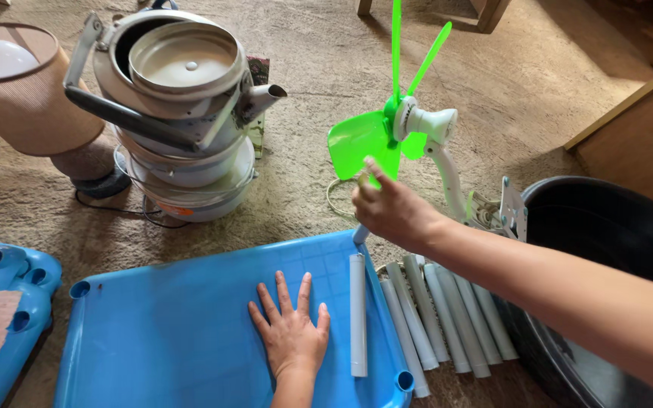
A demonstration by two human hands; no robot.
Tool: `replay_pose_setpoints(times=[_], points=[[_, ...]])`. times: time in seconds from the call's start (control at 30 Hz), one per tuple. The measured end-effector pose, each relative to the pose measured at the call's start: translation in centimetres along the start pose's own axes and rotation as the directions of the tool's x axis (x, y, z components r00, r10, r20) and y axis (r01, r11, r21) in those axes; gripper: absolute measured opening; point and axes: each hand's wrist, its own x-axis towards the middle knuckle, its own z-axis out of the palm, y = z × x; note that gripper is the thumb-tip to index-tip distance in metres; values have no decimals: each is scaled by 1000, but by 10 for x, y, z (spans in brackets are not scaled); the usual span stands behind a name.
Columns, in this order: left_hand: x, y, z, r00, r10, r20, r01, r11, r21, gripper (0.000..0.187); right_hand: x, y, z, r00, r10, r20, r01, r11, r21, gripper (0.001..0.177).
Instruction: The person sits on the floor and assembles a blue plastic tray with gray cylindrical rods. They wipe the tray with a cloth, then insert the rods into holes in the tray corners and along the edges.
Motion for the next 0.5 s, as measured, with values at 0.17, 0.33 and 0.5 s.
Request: replay_pose_setpoints(times=[0.17, 0.33, 0.5], points=[[1, 4, -8, 999, 13, -49, -14, 1000, -16, 72, 16, -20, 36, 992, 62, 109, -66, 997, 32, 15], [-2, 2, -3, 1000, 12, -10, -11, 1000, 11, 71, 40, -33, 60, 938, -27, 345, -22, 990, 138, 16], [1, 2, -5, 1000, 14, -12, -14, 1000, 18, 72, 65, -22, 44, 746, 7, 666, -179, 965, 191, 15]])
